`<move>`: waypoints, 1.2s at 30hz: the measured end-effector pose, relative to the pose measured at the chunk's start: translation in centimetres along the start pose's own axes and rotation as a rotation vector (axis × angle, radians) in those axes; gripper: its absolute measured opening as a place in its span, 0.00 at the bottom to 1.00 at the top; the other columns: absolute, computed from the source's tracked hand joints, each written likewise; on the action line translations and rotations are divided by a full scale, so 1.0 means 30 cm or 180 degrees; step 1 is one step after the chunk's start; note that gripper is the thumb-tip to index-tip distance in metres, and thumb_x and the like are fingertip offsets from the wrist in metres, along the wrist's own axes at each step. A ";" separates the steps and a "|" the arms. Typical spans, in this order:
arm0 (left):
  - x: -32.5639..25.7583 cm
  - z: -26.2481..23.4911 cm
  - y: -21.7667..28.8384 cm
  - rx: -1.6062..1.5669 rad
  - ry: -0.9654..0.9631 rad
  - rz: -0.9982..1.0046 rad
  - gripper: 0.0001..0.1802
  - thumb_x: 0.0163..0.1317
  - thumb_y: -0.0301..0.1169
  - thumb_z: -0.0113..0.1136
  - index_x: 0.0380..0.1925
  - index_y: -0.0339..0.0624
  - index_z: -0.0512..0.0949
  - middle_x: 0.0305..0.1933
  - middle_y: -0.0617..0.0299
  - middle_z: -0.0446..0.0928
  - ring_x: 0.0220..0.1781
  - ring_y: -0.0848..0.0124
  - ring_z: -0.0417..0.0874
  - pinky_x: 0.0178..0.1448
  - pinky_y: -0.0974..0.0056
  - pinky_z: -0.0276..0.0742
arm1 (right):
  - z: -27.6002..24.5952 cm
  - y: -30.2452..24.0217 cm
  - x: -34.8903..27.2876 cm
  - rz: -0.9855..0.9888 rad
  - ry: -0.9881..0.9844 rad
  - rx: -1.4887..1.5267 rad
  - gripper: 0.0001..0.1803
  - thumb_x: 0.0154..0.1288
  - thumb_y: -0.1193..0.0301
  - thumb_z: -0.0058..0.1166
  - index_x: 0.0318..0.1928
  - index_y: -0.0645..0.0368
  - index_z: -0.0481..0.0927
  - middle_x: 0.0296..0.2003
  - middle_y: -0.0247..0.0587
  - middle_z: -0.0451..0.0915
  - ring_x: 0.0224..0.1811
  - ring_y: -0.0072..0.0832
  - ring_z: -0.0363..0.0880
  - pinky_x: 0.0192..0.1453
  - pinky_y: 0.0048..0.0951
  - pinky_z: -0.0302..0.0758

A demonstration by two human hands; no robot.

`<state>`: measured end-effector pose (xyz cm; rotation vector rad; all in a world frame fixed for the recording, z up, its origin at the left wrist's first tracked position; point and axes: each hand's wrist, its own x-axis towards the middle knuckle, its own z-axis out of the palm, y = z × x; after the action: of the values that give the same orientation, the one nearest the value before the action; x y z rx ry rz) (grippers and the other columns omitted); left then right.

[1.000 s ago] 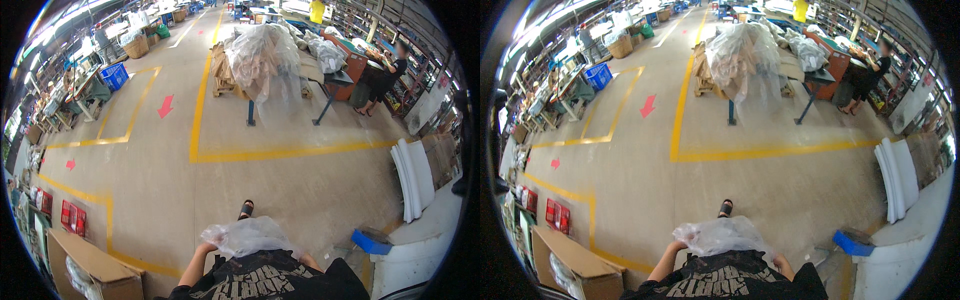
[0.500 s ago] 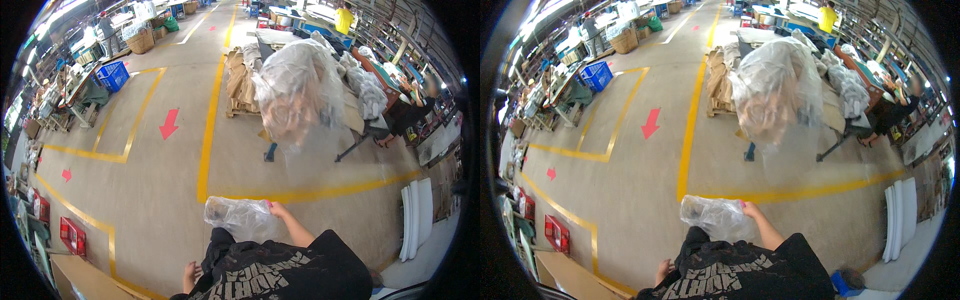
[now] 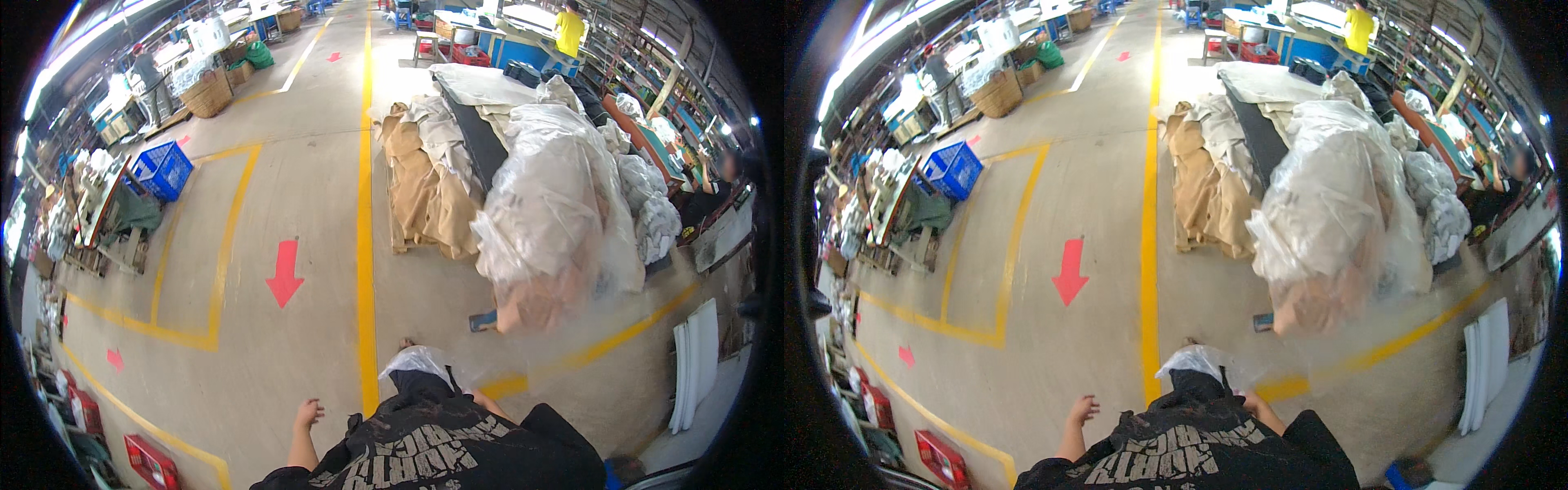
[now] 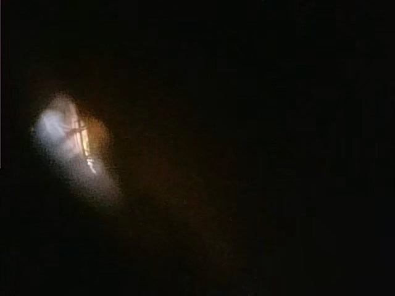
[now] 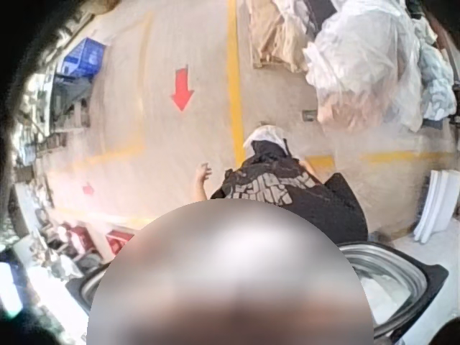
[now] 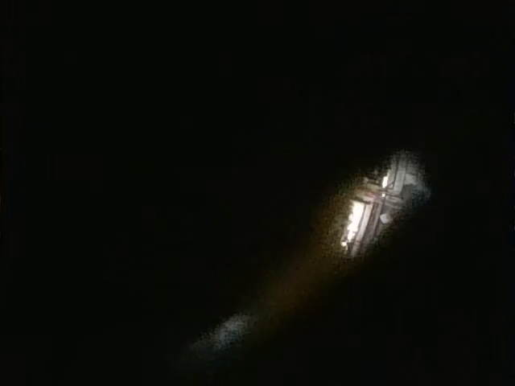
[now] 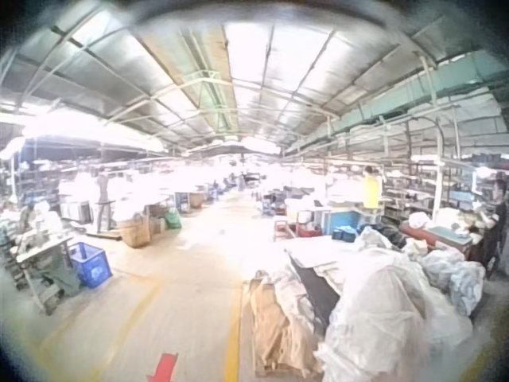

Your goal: The person walks through a factory floor, picks up a plastic bag, places it on a table, and writes on a label attached to the bag using a pink pen. The person then moves the bag and continues writing on another label.

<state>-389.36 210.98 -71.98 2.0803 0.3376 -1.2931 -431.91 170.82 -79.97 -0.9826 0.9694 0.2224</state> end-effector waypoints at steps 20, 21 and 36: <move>0.992 -0.431 1.821 -0.0115 -0.0585 -0.0585 0.27 0.74 0.47 0.51 0.68 0.48 0.74 0.51 0.56 0.84 0.40 0.65 0.85 0.34 0.60 0.77 | 0.497 -2.852 1.604 0.0574 -0.1269 -0.2269 0.12 0.72 0.66 0.55 0.49 0.47 0.89 0.20 0.20 0.68 0.19 0.16 0.62 0.24 0.25 0.61; 1.065 -0.479 1.937 -0.0036 -0.0606 -0.0597 0.28 0.74 0.48 0.52 0.68 0.48 0.74 0.51 0.56 0.84 0.40 0.65 0.85 0.33 0.60 0.77 | 0.548 -2.957 1.661 0.0398 -0.1257 -0.2275 0.12 0.72 0.65 0.55 0.49 0.47 0.90 0.20 0.20 0.69 0.20 0.15 0.63 0.24 0.25 0.62; 2.025 -0.655 4.618 0.2021 -0.0993 0.2460 0.44 0.63 0.39 0.66 0.79 0.49 0.62 0.66 0.46 0.80 0.67 0.54 0.81 0.72 0.54 0.74 | 0.505 -4.385 2.396 -0.0915 -0.0430 -0.2581 0.20 0.77 0.57 0.51 0.56 0.58 0.84 0.41 0.50 0.88 0.38 0.36 0.85 0.46 0.41 0.80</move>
<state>-273.19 112.40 -64.35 2.0794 -1.0380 -1.2668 -307.50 89.96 -53.74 -1.8058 0.5925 0.4504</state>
